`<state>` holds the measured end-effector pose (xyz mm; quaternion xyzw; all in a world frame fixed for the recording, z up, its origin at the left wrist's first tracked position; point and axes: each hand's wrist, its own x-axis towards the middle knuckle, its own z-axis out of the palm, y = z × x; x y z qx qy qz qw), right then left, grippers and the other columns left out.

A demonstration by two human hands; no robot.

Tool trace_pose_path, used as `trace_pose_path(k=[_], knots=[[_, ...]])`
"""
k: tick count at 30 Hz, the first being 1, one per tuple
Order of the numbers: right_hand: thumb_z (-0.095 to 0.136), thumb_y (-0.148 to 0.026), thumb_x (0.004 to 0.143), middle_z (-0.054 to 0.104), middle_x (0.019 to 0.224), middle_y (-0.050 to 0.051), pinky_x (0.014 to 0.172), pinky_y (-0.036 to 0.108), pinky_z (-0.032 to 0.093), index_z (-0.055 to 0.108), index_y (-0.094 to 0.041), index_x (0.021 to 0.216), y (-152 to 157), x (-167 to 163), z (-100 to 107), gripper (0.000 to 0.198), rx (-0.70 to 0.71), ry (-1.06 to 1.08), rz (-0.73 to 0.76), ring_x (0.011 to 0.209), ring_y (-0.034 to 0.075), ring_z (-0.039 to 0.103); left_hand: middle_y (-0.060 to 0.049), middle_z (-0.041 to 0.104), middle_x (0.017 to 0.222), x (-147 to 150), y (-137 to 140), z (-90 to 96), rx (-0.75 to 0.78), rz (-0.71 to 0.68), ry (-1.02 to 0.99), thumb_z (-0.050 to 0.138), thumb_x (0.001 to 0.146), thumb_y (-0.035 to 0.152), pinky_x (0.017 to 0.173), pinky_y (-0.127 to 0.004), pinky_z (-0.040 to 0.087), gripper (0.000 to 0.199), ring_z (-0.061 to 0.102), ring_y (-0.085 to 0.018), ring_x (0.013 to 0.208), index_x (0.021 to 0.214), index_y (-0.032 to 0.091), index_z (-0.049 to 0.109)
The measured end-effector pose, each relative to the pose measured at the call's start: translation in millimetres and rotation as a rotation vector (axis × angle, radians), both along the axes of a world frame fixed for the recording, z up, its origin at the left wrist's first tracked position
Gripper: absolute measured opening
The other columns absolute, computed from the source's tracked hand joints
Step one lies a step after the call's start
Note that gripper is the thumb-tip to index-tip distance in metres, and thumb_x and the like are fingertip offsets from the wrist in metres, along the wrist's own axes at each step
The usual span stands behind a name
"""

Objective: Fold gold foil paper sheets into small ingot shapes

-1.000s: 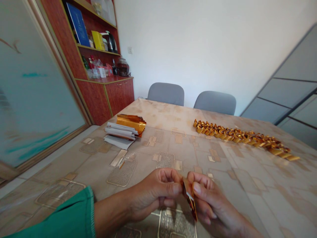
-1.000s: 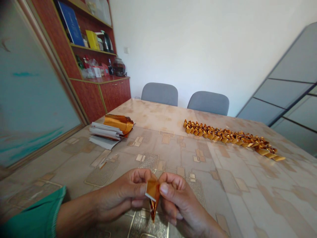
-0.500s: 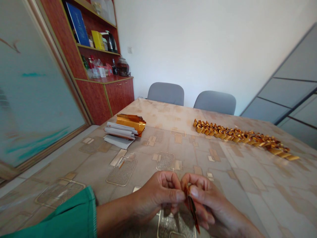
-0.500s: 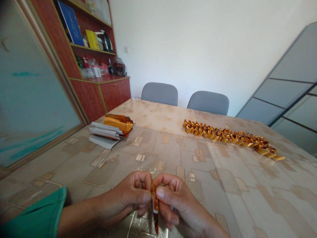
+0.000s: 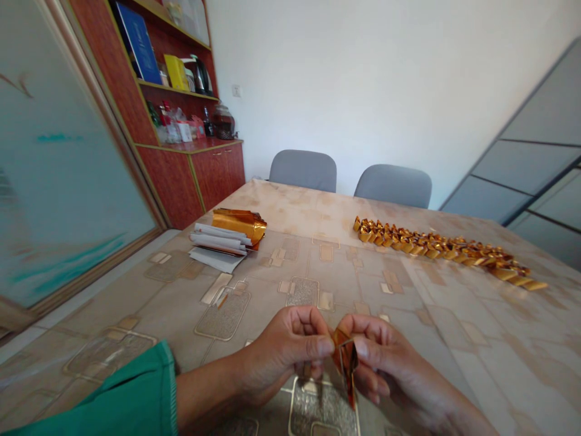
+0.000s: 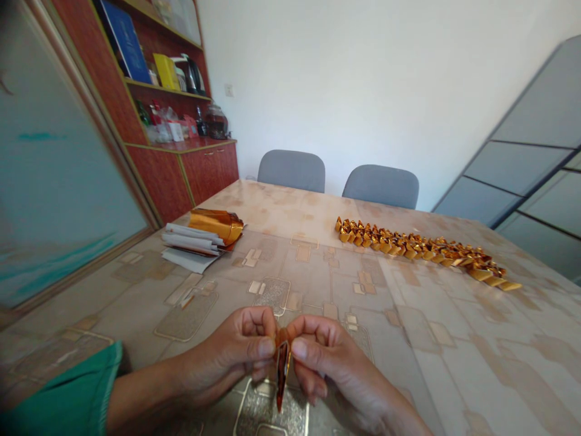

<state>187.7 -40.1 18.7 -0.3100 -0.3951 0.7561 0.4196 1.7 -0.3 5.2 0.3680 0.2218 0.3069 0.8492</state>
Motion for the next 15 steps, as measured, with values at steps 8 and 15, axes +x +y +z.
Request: trace_pose_path(k=[8,15], knots=[[0.075,-0.035,0.085,0.046,0.042,-0.012,0.035,0.013,0.029,0.063,-0.016,0.083,0,0,-7,0.022,-0.025,0.139,0.081,0.031,0.002,0.024,0.005,0.05,0.059,-1,-3,6.6,-0.148,-0.116,-0.151,0.087,0.067,0.027,0.046,-0.018,0.029,0.035,0.042,-0.005,0.049,0.074,0.016,0.055],[0.07,-0.036,0.089,0.042,0.04,-0.012,0.033,0.013,0.025,0.066,-0.016,0.09,4,-2,-14,0.021,-0.01,0.112,-0.024,0.031,0.002,0.02,0.003,0.054,0.071,1,-1,4.6,-0.203,-0.075,-0.22,0.083,0.073,0.02,0.055,-0.019,0.033,0.032,0.044,-0.005,0.055,0.098,0.018,0.063]])
